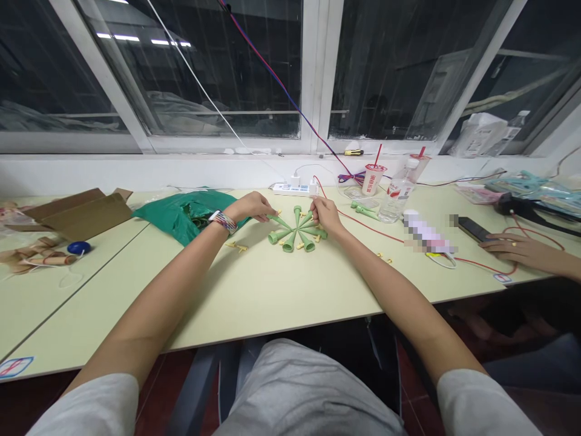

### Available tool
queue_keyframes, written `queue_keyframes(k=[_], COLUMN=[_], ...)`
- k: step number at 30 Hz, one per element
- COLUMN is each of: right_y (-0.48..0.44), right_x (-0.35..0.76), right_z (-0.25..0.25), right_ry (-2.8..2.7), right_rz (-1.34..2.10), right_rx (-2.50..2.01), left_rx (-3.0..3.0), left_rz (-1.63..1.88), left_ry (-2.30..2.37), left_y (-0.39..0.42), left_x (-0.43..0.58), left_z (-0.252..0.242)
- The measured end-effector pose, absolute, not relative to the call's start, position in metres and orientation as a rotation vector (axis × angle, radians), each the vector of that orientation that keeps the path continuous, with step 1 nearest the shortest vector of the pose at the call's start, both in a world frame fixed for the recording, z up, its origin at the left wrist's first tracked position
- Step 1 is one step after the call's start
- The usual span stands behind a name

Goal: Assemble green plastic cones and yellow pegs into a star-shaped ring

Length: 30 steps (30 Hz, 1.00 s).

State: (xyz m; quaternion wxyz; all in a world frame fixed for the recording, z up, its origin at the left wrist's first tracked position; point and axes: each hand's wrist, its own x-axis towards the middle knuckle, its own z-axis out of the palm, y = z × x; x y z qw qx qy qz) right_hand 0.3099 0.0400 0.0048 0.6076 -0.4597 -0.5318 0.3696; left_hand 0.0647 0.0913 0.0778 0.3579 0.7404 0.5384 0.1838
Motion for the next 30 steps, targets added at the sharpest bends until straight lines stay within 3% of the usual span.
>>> queue_keyframes(k=[8,16,30], right_y=[0.049,0.047,0.046], right_x=[0.318,0.316,0.314], right_z=[-0.003,-0.009,-0.010], right_ry=[-1.231,-1.366,-1.459], right_rz=[0.841,0.791,0.776], right_rx=[-1.101,-1.135,-1.150], left_rx=[1.956,1.905,2.032], left_rz=[0.185,0.268,0.062], left_ry=[1.505,1.525,1.531], left_y=[0.101,0.103,0.103], left_x=[0.062,0.055,0.057], left_z=[0.070,0.073,0.069])
